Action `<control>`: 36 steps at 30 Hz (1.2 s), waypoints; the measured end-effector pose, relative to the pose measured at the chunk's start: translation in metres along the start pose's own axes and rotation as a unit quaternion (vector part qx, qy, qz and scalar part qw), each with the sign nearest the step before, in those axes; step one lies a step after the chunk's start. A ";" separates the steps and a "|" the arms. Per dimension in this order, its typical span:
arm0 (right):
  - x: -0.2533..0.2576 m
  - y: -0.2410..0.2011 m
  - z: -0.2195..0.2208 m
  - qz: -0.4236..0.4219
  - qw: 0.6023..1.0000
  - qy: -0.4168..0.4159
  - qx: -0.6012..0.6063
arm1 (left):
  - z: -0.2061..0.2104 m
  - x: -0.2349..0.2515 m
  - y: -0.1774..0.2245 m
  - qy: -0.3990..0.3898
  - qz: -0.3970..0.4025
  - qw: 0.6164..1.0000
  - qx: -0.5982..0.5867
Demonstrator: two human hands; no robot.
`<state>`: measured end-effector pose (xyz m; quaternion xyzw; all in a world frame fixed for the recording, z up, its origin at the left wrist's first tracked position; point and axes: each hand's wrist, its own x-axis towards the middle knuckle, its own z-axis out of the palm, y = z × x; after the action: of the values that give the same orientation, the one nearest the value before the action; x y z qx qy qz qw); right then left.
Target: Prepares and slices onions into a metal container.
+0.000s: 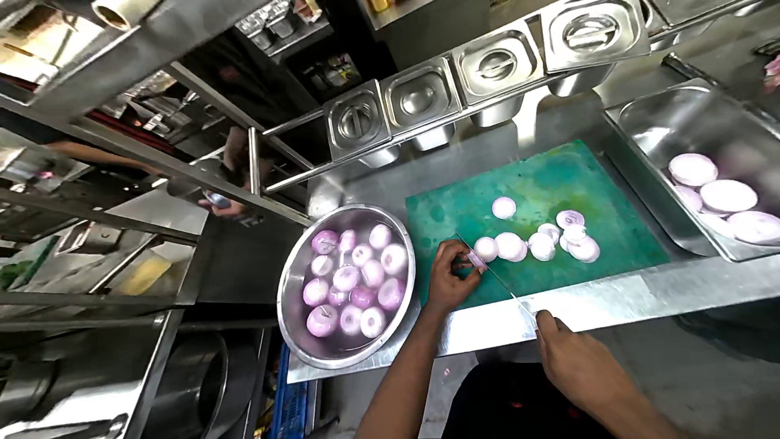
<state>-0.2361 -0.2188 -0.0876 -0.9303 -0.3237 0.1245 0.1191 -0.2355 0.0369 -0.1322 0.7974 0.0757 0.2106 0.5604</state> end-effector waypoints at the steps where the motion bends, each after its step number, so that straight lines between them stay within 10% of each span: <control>1: 0.000 0.000 0.000 0.002 1.000 -0.001 -0.001 | 0.000 0.000 0.000 0.001 0.000 1.000 0.000; 16: 0.057 -0.022 -0.021 0.023 0.982 -0.183 0.045 | 0.001 -0.001 -0.005 0.024 0.025 0.999 -0.025; 27: -0.042 0.041 0.016 0.052 0.976 -0.187 0.098 | 0.002 -0.002 -0.005 0.035 0.004 0.999 0.006; 36: -0.013 0.073 -0.001 0.074 0.736 -0.295 0.604 | 0.005 -0.002 -0.012 0.045 0.024 0.997 0.063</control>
<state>-0.2043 -0.2827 -0.1070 -0.6004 -0.1291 0.5708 0.5451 -0.2336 0.0362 -0.1455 0.8223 0.0945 0.2547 0.5000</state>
